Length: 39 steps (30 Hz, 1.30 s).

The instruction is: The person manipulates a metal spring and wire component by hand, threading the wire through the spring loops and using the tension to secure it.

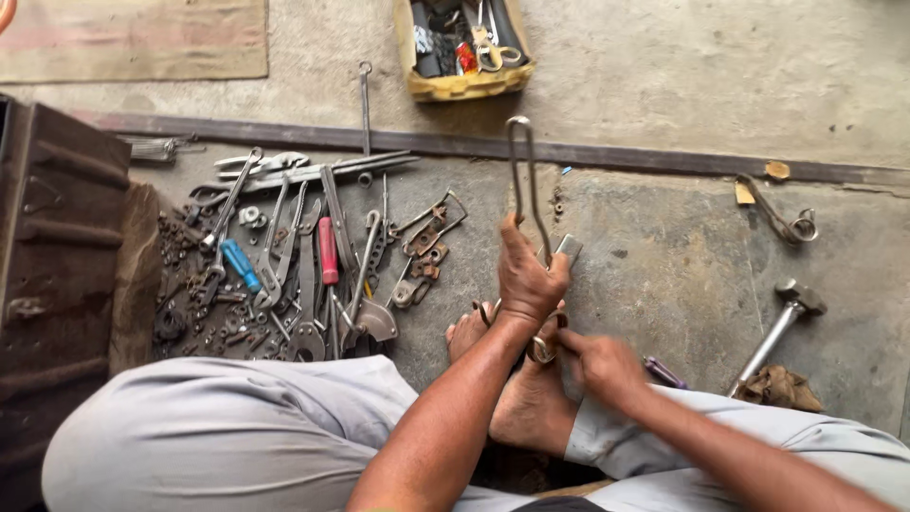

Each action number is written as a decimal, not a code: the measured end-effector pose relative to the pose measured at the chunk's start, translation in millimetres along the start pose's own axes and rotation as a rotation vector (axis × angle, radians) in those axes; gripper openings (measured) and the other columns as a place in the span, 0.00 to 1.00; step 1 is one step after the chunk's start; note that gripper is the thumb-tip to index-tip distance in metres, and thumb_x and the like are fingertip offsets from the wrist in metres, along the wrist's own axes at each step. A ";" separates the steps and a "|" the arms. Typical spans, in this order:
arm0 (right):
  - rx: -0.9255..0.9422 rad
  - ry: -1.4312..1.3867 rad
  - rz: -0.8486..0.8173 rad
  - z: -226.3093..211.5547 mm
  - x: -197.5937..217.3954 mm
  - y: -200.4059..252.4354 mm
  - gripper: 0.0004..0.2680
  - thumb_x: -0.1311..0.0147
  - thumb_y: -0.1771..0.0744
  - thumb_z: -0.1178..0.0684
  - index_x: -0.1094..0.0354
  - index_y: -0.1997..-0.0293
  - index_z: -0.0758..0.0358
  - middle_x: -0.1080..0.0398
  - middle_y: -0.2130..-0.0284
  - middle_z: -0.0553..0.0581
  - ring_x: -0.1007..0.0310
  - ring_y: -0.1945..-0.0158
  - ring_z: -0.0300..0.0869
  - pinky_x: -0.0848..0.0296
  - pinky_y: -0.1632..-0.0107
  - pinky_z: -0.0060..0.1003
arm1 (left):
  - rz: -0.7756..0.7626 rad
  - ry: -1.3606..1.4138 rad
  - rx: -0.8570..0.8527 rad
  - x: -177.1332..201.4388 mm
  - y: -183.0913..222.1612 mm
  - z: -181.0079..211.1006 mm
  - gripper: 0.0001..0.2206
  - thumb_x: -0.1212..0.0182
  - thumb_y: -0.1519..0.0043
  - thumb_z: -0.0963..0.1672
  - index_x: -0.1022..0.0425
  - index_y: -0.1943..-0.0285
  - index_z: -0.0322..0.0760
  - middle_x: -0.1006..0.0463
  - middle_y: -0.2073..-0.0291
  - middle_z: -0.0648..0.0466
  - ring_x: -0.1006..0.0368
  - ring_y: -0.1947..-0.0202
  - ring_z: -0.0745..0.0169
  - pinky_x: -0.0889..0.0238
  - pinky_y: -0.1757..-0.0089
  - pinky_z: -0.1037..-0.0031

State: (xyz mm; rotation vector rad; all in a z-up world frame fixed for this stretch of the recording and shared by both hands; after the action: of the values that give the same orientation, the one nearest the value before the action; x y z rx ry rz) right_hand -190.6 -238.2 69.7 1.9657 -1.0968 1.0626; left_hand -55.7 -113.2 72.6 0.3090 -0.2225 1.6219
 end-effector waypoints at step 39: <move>0.049 0.119 0.114 -19.1 125.2 -32.7 0.08 0.44 0.35 0.53 0.25 0.54 0.59 0.25 0.64 0.53 0.22 0.61 0.43 0.25 0.56 0.37 | -0.211 -0.008 0.236 -0.5 -11.0 4.3 0.35 0.36 0.47 0.44 0.53 0.33 0.42 0.29 0.63 0.46 0.24 0.69 0.51 0.25 0.69 0.58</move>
State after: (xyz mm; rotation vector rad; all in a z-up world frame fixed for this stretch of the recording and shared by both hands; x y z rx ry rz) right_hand -127.5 -253.8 183.3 1.8697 -1.1383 1.2610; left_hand -44.5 -114.3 76.0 0.5033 -0.0027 1.4391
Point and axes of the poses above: each hand's wrist, its own y-axis away from the middle knuckle, its own x-axis out of the back of the hand, z = x × y, the point moved 4 cm from there along -y, towards the middle knuckle
